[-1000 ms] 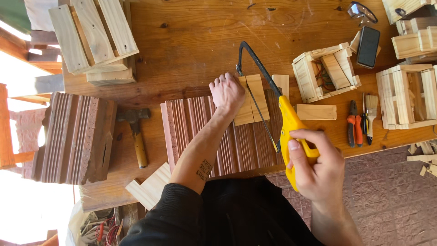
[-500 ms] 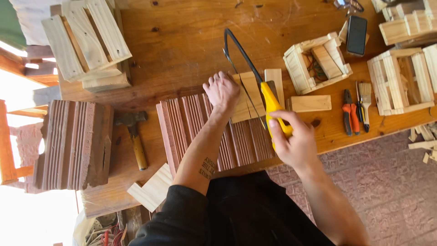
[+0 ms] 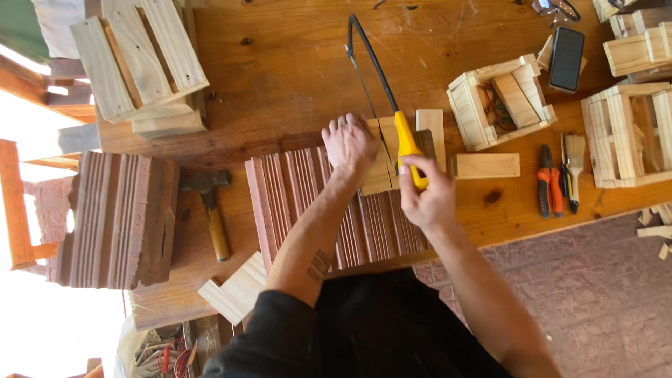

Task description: The person uses a yellow-handled hacksaw to cut a small rectangular wooden block placed on a stack of reddish-brown tiles on a wooden workbench. The person holds the block with the left hand and saws with the right hand, completing the cut and separating the block into two pieces.

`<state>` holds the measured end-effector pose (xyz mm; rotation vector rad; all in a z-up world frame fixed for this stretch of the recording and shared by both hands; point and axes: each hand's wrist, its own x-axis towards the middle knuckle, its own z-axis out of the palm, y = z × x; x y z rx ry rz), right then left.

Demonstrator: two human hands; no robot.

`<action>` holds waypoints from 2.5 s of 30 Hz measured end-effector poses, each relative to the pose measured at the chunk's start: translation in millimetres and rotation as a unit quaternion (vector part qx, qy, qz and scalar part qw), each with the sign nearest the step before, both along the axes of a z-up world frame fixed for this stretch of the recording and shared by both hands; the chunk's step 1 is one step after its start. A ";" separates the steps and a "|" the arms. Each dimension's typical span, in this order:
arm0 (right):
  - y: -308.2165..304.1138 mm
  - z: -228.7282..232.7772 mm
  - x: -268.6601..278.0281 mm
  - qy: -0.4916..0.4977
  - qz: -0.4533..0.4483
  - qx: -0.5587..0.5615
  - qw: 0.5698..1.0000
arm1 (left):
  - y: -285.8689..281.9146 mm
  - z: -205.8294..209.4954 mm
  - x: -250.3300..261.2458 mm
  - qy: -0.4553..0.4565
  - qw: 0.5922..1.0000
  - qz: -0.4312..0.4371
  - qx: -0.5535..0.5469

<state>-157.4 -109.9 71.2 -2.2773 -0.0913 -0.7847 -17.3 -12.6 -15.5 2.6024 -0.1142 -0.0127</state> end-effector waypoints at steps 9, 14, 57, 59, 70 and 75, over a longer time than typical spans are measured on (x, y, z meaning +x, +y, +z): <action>-0.9 83.2 -27.4 0.129 0.009 0.052 0.990 | -3.3 -6.9 10.4 0.013 1.000 0.016 -0.006; 4.2 51.8 -11.7 0.108 0.000 0.100 0.989 | -5.3 -14.6 18.0 0.010 1.000 0.006 -0.020; -7.9 -60.8 -112.9 0.062 0.075 0.151 0.984 | 36.6 -12.5 -53.5 -0.159 0.983 -0.087 -0.001; -2.7 -54.4 -113.7 0.058 0.081 0.108 0.989 | 37.7 -11.0 -53.1 -0.149 0.985 -0.086 -0.005; 38.2 -13.0 -116.9 0.241 -0.001 0.272 0.932 | 84.3 88.3 -162.2 -0.047 0.879 -0.300 -0.368; 59.5 -4.7 -103.6 0.192 0.141 0.372 0.897 | 116.9 78.2 -189.1 -0.048 0.887 -0.317 -0.332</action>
